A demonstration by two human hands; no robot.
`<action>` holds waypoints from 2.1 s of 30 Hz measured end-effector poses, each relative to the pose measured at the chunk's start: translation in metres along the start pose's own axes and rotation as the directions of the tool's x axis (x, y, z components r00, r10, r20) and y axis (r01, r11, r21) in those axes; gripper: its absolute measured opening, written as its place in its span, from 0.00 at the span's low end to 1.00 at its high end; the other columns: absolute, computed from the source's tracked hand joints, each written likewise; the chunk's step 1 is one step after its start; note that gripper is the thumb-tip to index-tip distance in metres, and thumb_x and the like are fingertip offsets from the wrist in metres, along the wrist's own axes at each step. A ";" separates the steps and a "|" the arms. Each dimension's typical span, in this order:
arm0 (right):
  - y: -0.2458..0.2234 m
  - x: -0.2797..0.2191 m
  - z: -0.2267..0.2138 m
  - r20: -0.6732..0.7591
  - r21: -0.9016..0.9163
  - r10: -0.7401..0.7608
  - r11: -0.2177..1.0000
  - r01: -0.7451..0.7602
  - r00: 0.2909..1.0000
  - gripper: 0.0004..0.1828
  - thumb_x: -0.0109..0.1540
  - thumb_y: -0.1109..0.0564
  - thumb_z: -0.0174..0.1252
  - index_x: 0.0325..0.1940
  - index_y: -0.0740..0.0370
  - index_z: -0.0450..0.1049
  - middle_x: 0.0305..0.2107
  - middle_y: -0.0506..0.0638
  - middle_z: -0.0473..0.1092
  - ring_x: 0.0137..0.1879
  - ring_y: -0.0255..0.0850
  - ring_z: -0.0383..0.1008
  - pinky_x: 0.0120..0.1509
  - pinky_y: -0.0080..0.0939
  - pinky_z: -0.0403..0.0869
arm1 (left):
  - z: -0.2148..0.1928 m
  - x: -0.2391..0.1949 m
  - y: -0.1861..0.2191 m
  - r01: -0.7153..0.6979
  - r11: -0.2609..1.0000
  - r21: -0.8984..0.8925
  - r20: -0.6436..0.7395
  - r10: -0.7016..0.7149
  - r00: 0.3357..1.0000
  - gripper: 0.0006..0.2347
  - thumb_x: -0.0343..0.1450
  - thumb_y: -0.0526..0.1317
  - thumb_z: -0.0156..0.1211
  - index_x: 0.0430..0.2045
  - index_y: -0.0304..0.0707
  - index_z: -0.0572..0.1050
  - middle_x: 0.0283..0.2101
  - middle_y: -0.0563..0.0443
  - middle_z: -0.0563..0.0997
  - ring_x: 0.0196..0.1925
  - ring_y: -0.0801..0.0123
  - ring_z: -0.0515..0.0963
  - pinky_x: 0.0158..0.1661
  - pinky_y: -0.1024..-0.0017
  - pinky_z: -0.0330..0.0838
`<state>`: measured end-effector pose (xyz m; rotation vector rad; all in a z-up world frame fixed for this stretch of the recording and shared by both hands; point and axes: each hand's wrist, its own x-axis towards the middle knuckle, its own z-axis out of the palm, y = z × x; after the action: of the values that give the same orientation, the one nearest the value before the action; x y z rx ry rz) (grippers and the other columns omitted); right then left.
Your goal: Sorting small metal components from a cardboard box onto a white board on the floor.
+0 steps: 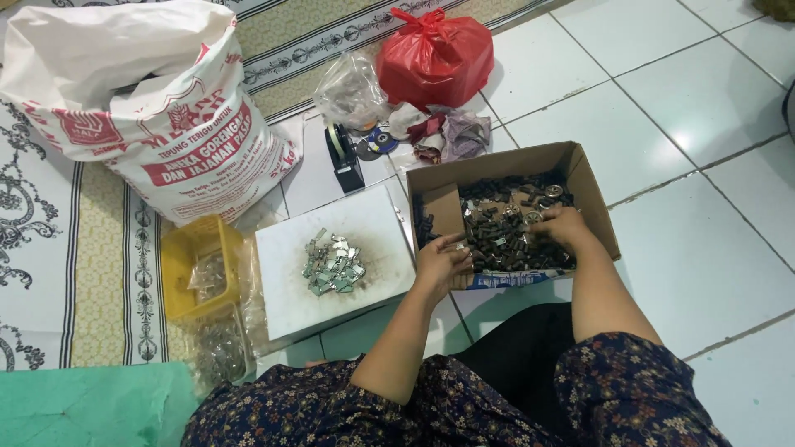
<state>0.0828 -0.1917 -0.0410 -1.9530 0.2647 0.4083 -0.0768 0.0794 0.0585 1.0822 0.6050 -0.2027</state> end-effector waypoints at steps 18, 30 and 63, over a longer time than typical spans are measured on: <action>-0.064 -0.047 0.016 0.055 0.322 0.114 0.938 -0.125 0.992 0.38 0.51 0.67 0.72 0.65 0.63 0.71 0.37 0.63 0.75 0.32 0.51 0.80 0.37 0.49 0.83 | 0.020 0.014 -0.002 -0.083 0.981 0.174 -0.068 0.096 0.993 0.22 0.66 0.32 0.73 0.54 0.27 0.73 0.41 0.36 0.80 0.45 0.57 0.84 0.43 0.68 0.85; -0.136 -0.124 0.068 0.227 0.175 -0.097 0.983 0.058 0.969 0.28 0.52 0.67 0.73 0.57 0.71 0.77 0.39 0.64 0.76 0.44 0.50 0.79 0.45 0.46 0.80 | -0.003 0.032 -0.003 -0.124 0.986 -0.111 -0.110 0.112 0.988 0.12 0.71 0.28 0.62 0.49 0.23 0.77 0.45 0.26 0.79 0.48 0.52 0.84 0.48 0.63 0.84; -0.165 -0.150 0.288 0.301 0.002 -0.274 0.958 0.287 0.913 0.18 0.53 0.66 0.68 0.47 0.61 0.83 0.31 0.61 0.80 0.33 0.44 0.81 0.33 0.38 0.81 | -0.190 -0.093 0.113 -0.273 0.740 0.614 -0.426 0.603 0.675 0.16 0.73 0.39 0.59 0.56 0.42 0.77 0.54 0.39 0.82 0.57 0.50 0.81 0.57 0.56 0.74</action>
<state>-0.0413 0.1385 0.0512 -1.9031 -0.2211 0.5141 -0.1729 0.2857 0.1342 1.8163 0.8505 0.4944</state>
